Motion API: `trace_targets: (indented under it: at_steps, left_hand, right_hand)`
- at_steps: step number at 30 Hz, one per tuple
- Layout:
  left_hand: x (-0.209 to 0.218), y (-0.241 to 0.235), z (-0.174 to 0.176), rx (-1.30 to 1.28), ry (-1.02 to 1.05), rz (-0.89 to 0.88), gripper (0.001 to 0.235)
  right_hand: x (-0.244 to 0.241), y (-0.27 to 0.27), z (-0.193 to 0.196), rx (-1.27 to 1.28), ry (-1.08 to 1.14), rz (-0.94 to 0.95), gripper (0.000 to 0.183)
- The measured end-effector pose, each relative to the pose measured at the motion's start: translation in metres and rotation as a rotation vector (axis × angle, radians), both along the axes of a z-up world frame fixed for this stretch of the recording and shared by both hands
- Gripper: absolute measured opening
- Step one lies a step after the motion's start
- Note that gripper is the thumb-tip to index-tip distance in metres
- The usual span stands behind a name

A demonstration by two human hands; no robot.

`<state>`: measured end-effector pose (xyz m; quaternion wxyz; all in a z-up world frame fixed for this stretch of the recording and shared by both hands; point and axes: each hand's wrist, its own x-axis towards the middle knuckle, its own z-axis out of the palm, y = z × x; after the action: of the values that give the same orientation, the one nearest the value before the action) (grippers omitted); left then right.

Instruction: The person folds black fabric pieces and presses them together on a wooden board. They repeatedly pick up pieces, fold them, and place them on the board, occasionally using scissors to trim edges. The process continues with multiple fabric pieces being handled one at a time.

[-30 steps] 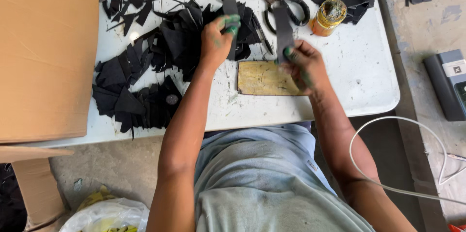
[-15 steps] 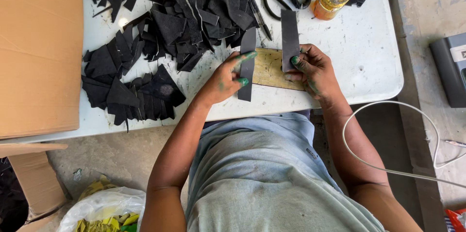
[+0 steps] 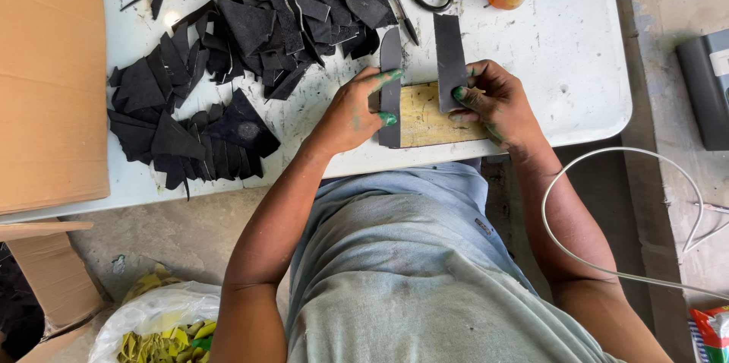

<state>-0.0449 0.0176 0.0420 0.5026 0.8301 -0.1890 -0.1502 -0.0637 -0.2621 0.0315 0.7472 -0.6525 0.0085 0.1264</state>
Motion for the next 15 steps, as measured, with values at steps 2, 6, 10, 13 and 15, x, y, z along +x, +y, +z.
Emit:
trace_targets:
  at_steps: [2, 6, 10, 13, 15]
  left_hand:
    - [0.001, 0.001, 0.002, 0.000, -0.091, -0.009, 0.071]
    - [-0.003, 0.004, 0.001, 0.037, -0.116, 0.000, 0.070]
    - [-0.005, 0.003, 0.002, 0.005, -0.120, 0.032, 0.071]
    - [-0.009, 0.004, 0.003, 0.089, -0.095, 0.051, 0.072]
    - [-0.007, 0.005, 0.006, 0.151, -0.078, 0.050, 0.074]
  right_hand:
    - [0.000, 0.001, 0.001, 0.001, 0.013, -0.001, 0.021]
    - [0.000, 0.002, 0.001, -0.048, -0.004, 0.006, 0.022]
    - [0.003, 0.003, -0.001, -0.072, -0.016, -0.001, 0.023]
    - [0.001, 0.003, -0.004, -0.081, 0.001, 0.003, 0.023]
    - [0.001, 0.003, -0.003, -0.068, -0.006, 0.011, 0.023]
